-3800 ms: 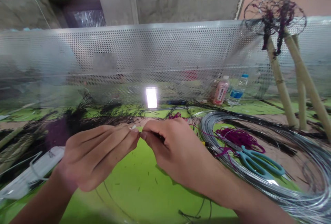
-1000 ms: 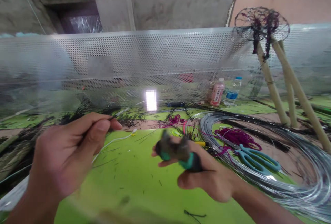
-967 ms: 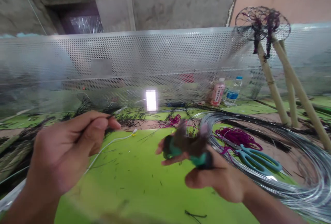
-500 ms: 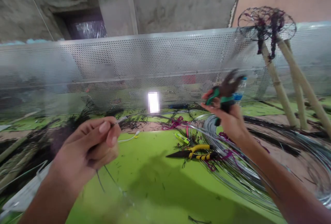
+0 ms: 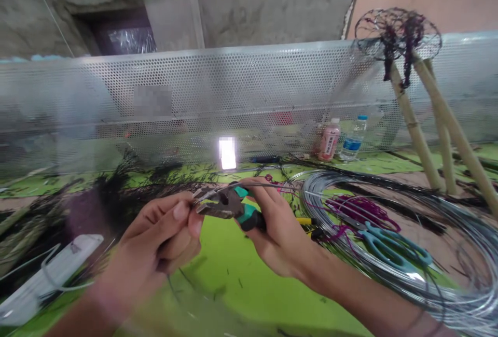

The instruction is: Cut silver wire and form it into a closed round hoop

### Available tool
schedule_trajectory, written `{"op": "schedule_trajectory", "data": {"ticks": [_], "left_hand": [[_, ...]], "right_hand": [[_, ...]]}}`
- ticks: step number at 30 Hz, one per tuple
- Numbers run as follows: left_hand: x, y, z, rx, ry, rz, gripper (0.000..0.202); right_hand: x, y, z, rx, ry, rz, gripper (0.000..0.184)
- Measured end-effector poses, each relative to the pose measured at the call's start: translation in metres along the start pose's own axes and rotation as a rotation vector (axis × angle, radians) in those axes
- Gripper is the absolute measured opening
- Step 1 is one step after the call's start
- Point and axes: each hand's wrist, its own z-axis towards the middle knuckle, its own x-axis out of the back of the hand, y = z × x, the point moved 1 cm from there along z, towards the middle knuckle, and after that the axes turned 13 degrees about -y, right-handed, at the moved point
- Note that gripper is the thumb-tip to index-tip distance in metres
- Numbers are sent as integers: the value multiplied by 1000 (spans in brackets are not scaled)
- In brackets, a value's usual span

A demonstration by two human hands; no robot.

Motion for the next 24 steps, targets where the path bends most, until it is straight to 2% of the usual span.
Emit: {"op": "schedule_trajectory", "data": {"ticks": [2, 7, 12, 19, 24], "left_hand": [[0, -2, -1, -18, 11, 28, 27], [-3, -3, -2, -25, 26, 72, 29], [-4, -7, -2, -30, 44, 90, 29], [-2, -10, 0, -9, 55, 79, 29], [-4, -10, -2, -6, 91, 178, 29]], "right_hand": [[0, 1, -1, -23, -6, 14, 38], [-4, 3, -3, -29, -11, -29, 44], [-7, 3, -3, -22, 36, -29, 32], [-12, 9, -6, 13, 80, -117, 45], [-14, 12, -8, 40, 108, -188, 39]]}}
